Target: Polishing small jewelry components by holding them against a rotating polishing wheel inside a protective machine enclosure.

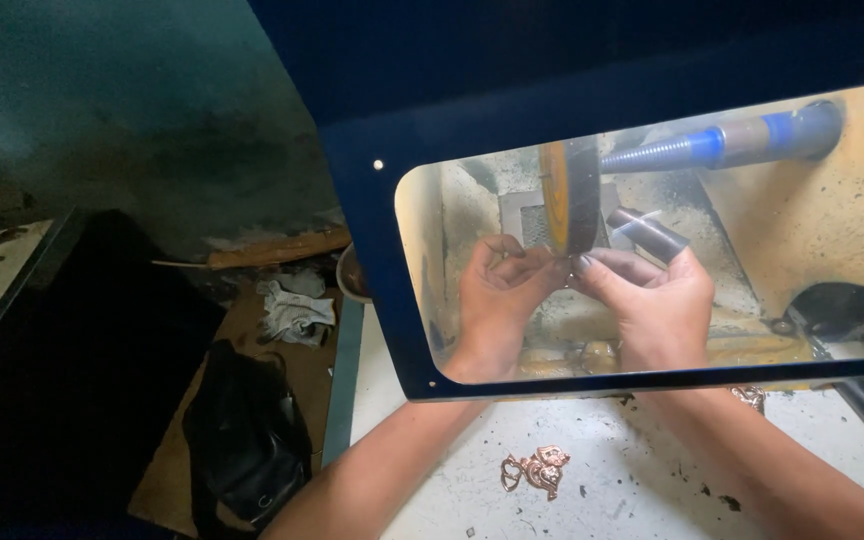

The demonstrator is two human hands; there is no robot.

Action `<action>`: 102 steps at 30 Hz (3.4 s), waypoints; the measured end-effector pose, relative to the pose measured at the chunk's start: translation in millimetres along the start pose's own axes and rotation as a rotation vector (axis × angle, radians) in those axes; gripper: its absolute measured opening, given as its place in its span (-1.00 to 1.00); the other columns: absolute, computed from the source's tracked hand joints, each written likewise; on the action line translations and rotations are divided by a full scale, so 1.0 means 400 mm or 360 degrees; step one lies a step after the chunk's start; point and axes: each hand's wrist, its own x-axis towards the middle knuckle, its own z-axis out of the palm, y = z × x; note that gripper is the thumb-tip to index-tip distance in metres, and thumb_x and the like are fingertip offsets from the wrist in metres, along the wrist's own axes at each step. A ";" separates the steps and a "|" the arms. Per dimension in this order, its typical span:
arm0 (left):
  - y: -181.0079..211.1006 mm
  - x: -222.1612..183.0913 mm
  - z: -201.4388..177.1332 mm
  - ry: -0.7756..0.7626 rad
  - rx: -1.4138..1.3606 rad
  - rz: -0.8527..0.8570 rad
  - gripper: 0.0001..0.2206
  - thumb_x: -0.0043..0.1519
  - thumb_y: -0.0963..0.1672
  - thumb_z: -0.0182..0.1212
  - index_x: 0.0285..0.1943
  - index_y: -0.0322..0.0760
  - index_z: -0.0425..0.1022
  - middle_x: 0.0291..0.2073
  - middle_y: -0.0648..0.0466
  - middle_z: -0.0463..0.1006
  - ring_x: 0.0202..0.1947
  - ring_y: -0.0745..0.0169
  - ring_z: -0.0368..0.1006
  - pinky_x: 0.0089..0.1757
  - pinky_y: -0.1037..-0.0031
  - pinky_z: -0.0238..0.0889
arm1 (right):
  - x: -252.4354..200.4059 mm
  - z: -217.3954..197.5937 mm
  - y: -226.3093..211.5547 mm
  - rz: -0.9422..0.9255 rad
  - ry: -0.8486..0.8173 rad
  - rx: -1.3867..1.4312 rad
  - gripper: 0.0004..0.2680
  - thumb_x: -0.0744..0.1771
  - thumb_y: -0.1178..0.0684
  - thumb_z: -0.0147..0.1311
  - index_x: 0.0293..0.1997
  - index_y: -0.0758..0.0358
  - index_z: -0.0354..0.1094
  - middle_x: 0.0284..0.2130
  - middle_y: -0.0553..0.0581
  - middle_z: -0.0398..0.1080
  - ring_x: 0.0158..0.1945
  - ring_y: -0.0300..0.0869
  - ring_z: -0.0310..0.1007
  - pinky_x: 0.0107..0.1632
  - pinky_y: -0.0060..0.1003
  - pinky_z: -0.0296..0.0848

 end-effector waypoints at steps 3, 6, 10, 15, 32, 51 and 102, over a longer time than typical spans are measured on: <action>0.002 0.006 -0.011 0.0007 0.0003 0.0009 -0.62 0.14 -0.23 0.40 0.00 -0.24 0.24 -0.15 -0.10 0.57 -0.13 0.21 0.57 0.00 0.32 0.49 | -0.001 0.012 0.016 0.0022 -0.0007 0.0026 -0.52 0.25 0.26 0.32 0.32 0.31 0.23 -0.23 0.36 0.49 -0.20 -0.01 0.59 -0.09 -0.03 0.65; 0.012 0.009 -0.023 -0.0031 0.0079 0.0048 -0.64 0.14 -0.22 0.41 -0.04 -0.19 0.26 -0.16 -0.04 0.59 -0.13 0.25 0.58 -0.01 0.34 0.50 | -0.015 0.026 0.010 0.0051 0.0005 0.0103 -0.52 0.24 0.24 0.33 0.28 0.38 0.19 -0.23 0.41 0.49 -0.22 0.05 0.60 -0.08 0.03 0.65; 0.022 0.018 -0.040 -0.0203 0.0096 0.0284 -0.65 0.07 -0.24 0.47 -0.14 -0.20 0.30 -0.23 -0.02 0.63 -0.16 0.27 0.59 -0.10 0.42 0.53 | -0.032 0.021 0.001 0.0016 0.0002 0.0160 -0.52 0.24 0.24 0.34 0.27 0.36 0.21 -0.27 0.36 0.53 -0.24 -0.03 0.61 -0.03 -0.08 0.66; 0.080 -0.009 -0.021 -0.0349 0.0150 0.0513 -0.66 0.01 -0.24 0.51 -0.16 -0.29 0.38 -0.32 -0.08 0.64 -0.22 0.19 0.60 -0.13 0.29 0.57 | -0.060 0.016 -0.053 -0.0150 0.0018 0.0187 -0.54 0.23 0.30 0.32 0.25 0.36 0.23 -0.31 0.34 0.54 -0.25 -0.07 0.61 -0.06 -0.14 0.69; 0.085 -0.011 -0.013 -0.0395 0.0428 0.0814 -0.71 0.07 -0.28 0.45 -0.13 -0.25 0.42 -0.31 -0.02 0.63 -0.20 0.19 0.62 -0.12 0.31 0.59 | -0.066 0.003 -0.061 -0.0329 -0.0061 -0.0215 -0.72 0.25 0.25 0.35 0.00 0.27 0.37 -0.31 0.18 0.62 -0.22 -0.07 0.70 -0.02 -0.11 0.65; 0.031 0.013 -0.012 -0.0240 0.0000 -0.0061 -0.61 0.19 -0.29 0.27 0.15 -0.38 0.22 -0.19 -0.08 0.53 -0.18 0.13 0.58 -0.03 0.28 0.54 | -0.034 0.001 0.012 -0.0397 -0.0042 -0.0177 -0.55 0.24 0.35 0.27 0.30 0.31 0.33 -0.34 0.19 0.53 -0.17 -0.17 0.55 0.07 -0.11 0.59; 0.022 0.014 -0.024 -0.0227 -0.0008 0.0228 -0.64 0.08 -0.25 0.46 -0.03 -0.34 0.36 -0.26 -0.14 0.64 -0.21 0.10 0.63 -0.12 0.26 0.62 | -0.052 0.009 -0.012 -0.0368 -0.0043 -0.0050 -0.58 0.27 0.33 0.26 0.26 0.41 0.23 -0.25 0.25 0.50 -0.18 -0.17 0.50 -0.04 -0.19 0.64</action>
